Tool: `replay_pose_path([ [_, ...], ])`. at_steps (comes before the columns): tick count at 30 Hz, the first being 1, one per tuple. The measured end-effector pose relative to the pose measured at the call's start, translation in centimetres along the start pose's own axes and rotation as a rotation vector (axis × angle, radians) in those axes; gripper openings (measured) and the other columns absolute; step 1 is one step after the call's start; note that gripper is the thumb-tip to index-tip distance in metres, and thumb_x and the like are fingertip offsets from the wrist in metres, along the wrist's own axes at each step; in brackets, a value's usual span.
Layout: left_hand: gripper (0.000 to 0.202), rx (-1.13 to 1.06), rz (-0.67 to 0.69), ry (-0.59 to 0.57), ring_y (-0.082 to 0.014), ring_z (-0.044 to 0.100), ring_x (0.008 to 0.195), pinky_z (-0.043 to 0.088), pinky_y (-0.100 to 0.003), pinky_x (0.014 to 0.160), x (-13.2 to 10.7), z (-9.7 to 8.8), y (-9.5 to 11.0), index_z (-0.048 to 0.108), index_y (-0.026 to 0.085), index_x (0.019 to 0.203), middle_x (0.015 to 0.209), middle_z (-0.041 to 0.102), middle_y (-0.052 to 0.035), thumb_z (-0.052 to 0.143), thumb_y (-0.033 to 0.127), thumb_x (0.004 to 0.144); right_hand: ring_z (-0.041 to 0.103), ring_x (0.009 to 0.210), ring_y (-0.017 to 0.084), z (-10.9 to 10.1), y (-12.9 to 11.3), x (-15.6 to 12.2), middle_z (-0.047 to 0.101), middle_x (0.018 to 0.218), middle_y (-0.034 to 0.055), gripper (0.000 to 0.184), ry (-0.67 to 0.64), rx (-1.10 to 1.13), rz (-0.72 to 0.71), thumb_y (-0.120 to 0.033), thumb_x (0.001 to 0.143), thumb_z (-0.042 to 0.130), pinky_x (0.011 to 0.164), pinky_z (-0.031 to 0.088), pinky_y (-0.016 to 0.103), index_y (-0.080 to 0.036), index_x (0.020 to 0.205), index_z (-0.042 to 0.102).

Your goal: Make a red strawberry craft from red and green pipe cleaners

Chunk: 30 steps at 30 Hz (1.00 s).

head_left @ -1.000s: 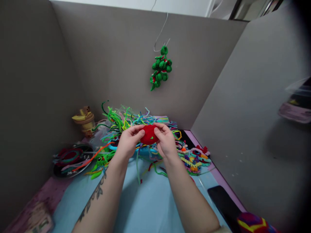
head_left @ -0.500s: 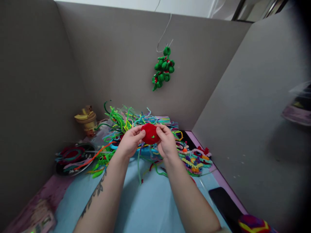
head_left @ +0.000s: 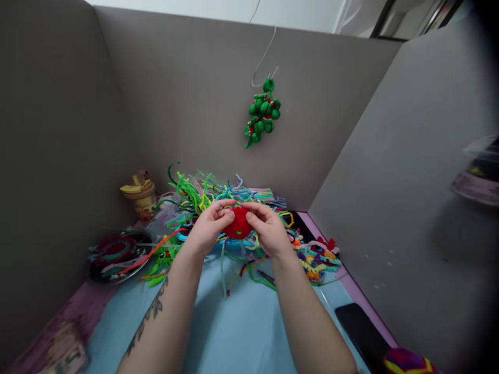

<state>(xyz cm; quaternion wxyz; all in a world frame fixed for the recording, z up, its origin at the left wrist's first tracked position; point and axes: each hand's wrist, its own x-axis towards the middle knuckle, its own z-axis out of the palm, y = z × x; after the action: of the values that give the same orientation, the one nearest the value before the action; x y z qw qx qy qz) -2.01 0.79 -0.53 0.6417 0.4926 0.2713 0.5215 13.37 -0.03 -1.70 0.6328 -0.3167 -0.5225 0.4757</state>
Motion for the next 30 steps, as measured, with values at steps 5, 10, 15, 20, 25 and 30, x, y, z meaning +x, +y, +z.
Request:
replay_pose_path([
  [5, 0.054, -0.052, 0.052, 0.065, -0.012, 0.063, 0.063, 0.05, -0.024, 0.062, 0.1, 0.5, -0.3, 0.053, 0.017, 0.109, 0.077, 0.066, 0.0001, 0.078, 0.03, 0.063, 0.063, 0.082, 0.017, 0.5, 0.4, -0.1, 0.071, 0.092, 0.0019, 0.021, 0.035, -0.044, -0.045, -0.032, 0.073, 0.069, 0.073, 0.049, 0.029, -0.025, 0.092, 0.073],
  [10, 0.051, -0.029, 0.086, 0.096, -0.012, 0.063, 0.062, 0.051, -0.024, 0.061, 0.0, 0.6, -0.1, 0.052, 0.017, 0.106, 0.076, 0.066, -0.0001, 0.078, 0.027, 0.063, 0.063, 0.086, 0.018, 0.3, 0.9, 0.0, 0.072, 0.092, 0.0022, 0.018, 0.034, -0.106, -0.074, -0.028, 0.074, 0.068, 0.079, 0.048, 0.032, -0.025, 0.09, 0.074],
  [15, 0.051, -0.002, 0.082, 0.097, -0.0112, 0.062, 0.06, 0.05, -0.023, 0.06, -0.2, 0.6, 0.2, 0.052, 0.017, 0.105, 0.075, 0.066, 0.0004, 0.079, 0.027, 0.063, 0.062, 0.087, 0.018, 0.2, 0.7, -0.1, 0.071, 0.092, 0.0024, 0.018, 0.011, -0.136, -0.079, -0.028, 0.075, 0.067, 0.08, 0.048, 0.032, -0.026, 0.092, 0.074],
  [20, 0.049, 0.087, 0.046, 0.065, -0.0124, 0.063, 0.06, 0.05, -0.024, 0.059, -0.4, 0.6, 0.5, 0.051, 0.017, 0.105, 0.075, 0.066, -0.0006, 0.077, 0.027, 0.065, 0.06, 0.086, 0.017, 0.5, -0.2, -0.3, 0.068, 0.098, 0.002, 0.023, -0.027, -0.217, -0.133, -0.027, 0.078, 0.063, 0.077, 0.048, 0.029, -0.028, 0.1, 0.072],
  [25, 0.051, 0.132, 0.032, 0.08, -0.0122, 0.062, 0.058, 0.049, -0.023, 0.056, -0.6, 0.6, 0.9, 0.05, 0.017, 0.104, 0.072, 0.066, 0.0003, 0.078, 0.027, 0.063, 0.058, 0.079, 0.016, 0.4, -0.3, -0.4, 0.065, 0.082, 0.0012, 0.018, -0.058, -0.284, -0.203, -0.022, 0.078, 0.062, 0.072, 0.047, 0.029, -0.027, 0.09, 0.074],
  [30, 0.052, 0.147, 0.038, 0.055, -0.0111, 0.061, 0.058, 0.046, -0.021, 0.056, -0.5, 0.3, 0.8, 0.051, 0.017, 0.109, 0.073, 0.066, 0.0003, 0.076, 0.033, 0.065, 0.061, 0.08, 0.017, 0.5, 0.1, -0.2, 0.07, 0.085, 0.0014, 0.015, -0.011, -0.155, -0.085, -0.025, 0.073, 0.068, 0.073, 0.048, 0.03, -0.025, 0.086, 0.075],
])
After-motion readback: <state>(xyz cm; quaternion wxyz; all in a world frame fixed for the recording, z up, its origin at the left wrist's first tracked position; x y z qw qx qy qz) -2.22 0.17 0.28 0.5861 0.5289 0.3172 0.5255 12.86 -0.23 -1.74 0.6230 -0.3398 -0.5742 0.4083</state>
